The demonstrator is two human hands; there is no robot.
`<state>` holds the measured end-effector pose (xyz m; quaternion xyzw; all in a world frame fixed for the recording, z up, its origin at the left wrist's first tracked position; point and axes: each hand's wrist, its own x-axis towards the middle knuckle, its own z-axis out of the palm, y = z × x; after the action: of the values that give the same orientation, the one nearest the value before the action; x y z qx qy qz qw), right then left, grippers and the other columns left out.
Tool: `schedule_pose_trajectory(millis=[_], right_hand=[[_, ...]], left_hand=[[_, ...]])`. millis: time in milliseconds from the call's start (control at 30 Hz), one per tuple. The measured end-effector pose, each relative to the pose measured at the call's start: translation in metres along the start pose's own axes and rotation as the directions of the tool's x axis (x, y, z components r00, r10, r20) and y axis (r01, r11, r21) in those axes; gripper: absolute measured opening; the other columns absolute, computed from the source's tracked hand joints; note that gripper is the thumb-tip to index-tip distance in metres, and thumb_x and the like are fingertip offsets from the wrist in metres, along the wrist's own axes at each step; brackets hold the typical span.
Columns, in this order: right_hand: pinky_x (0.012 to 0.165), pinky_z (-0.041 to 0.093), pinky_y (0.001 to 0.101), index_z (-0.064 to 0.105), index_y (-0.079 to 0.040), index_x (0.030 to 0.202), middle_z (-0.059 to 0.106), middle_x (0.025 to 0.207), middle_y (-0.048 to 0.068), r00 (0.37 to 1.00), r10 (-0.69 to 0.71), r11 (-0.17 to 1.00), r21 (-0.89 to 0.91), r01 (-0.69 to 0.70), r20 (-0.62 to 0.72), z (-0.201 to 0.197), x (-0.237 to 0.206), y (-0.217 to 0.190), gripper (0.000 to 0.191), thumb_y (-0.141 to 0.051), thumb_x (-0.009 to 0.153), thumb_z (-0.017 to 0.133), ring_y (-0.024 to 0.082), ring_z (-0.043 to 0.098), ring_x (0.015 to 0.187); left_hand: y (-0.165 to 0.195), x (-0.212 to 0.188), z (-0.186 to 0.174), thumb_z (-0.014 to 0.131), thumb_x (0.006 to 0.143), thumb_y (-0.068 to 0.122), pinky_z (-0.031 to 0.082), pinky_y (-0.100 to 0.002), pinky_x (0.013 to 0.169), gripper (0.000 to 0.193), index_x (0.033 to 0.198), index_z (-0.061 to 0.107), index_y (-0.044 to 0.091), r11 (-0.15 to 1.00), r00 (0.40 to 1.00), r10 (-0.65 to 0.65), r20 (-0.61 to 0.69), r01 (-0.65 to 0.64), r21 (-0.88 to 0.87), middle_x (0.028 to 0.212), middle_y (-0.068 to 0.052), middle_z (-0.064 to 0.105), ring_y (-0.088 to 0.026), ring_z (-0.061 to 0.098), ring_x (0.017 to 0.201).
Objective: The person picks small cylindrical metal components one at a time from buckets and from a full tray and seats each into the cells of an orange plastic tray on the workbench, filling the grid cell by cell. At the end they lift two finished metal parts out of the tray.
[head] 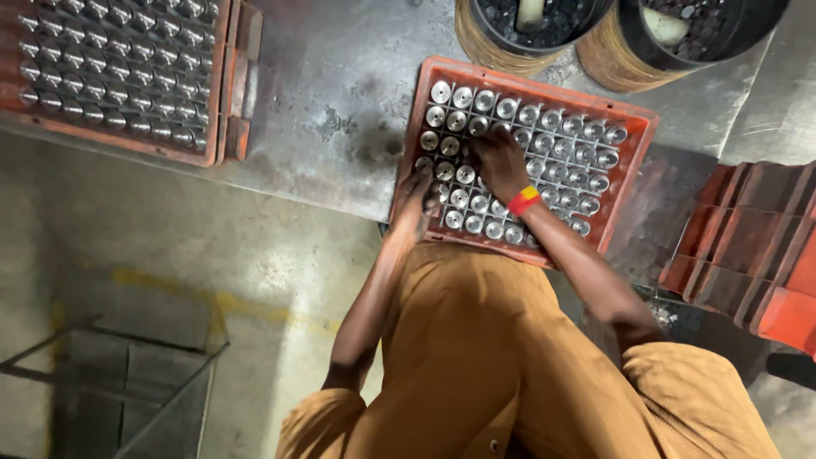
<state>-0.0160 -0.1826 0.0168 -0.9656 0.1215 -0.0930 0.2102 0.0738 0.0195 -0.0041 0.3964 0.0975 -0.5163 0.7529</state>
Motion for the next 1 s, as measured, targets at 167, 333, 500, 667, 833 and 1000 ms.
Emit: schedule_pose_trajectory(millis=[167, 333, 500, 667, 833, 1000], right_hand=[[0.072, 0.051, 0.04, 0.072, -0.011, 0.132, 0.069, 0.09, 0.017, 0.939, 0.336, 0.809, 0.488, -0.329, 0.075, 0.011, -0.043, -0.02, 0.044, -0.026, 0.091, 0.079, 0.033, 0.061, 0.078], [0.074, 0.058, 0.0336, 0.076, -0.007, 0.116, 0.077, 0.108, 0.013, 0.928, 0.356, 0.657, 0.675, -0.335, 0.113, 0.038, -0.072, -0.025, 0.031, -0.026, 0.093, 0.081, 0.021, 0.072, 0.085], [0.089, 0.053, 0.0437, 0.077, -0.007, 0.11, 0.076, 0.112, 0.012, 0.96, 0.141, 0.985, 0.129, -0.112, -0.242, 0.031, -0.07, -0.018, 0.02, -0.016, 0.091, 0.077, 0.033, 0.065, 0.098], [0.092, 0.05, 0.045, 0.076, -0.007, 0.115, 0.072, 0.107, 0.014, 0.993, 0.03, 0.997, -0.071, -0.039, -0.117, 0.033, -0.047, -0.03, 0.034, -0.007, 0.082, 0.07, 0.037, 0.061, 0.103], [0.089, 0.047, 0.0466, 0.075, -0.006, 0.118, 0.07, 0.104, 0.016, 0.985, 0.106, 0.993, -0.039, -0.113, -0.137, 0.022, -0.047, -0.043, 0.033, -0.011, 0.086, 0.072, 0.037, 0.061, 0.099], [0.074, 0.052, 0.0333, 0.074, -0.004, 0.122, 0.076, 0.105, 0.012, 0.834, 0.551, 0.686, 0.566, -0.458, 0.008, 0.028, -0.086, -0.065, 0.03, -0.018, 0.096, 0.071, 0.021, 0.066, 0.083]], left_hand=[[-0.019, 0.003, 0.012, 0.056, 0.105, 0.035, 0.027, -0.02, 0.041, 0.028, 0.11, 0.069, 0.011, 0.863, 0.992, 0.076, -0.097, -0.016, 0.504, 0.065, 0.006, 0.05, -0.003, 0.04, 0.047], [-0.035, 0.005, -0.002, 0.058, 0.103, 0.033, 0.027, -0.022, 0.038, 0.021, 0.102, 0.06, 0.012, 0.932, 0.992, -0.015, -0.123, 0.058, 0.359, 0.064, 0.005, 0.048, -0.006, 0.04, 0.047], [-0.026, -0.005, -0.028, 0.054, 0.103, 0.03, 0.034, -0.026, 0.043, 0.019, 0.099, 0.056, 0.012, 0.985, 0.997, -0.055, -0.051, 0.046, -0.169, 0.071, -0.001, 0.056, -0.013, 0.05, 0.053], [-0.031, -0.014, -0.031, 0.057, 0.108, 0.029, 0.033, -0.023, 0.043, 0.017, 0.103, 0.055, 0.013, 0.998, 0.997, 0.06, -0.045, -0.059, 0.012, 0.075, 0.0, 0.054, -0.009, 0.046, 0.053], [-0.032, -0.022, -0.03, 0.056, 0.109, 0.027, 0.038, -0.022, 0.051, 0.027, 0.12, 0.063, 0.003, 0.983, 0.994, 0.108, 0.009, -0.108, 0.146, 0.083, 0.001, 0.055, -0.007, 0.049, 0.063], [-0.034, -0.026, -0.024, 0.055, 0.106, 0.029, 0.039, -0.023, 0.047, 0.032, 0.13, 0.052, 0.008, 0.944, 0.999, -0.006, 0.04, -0.008, 0.329, 0.079, 0.001, 0.054, -0.007, 0.048, 0.059]])
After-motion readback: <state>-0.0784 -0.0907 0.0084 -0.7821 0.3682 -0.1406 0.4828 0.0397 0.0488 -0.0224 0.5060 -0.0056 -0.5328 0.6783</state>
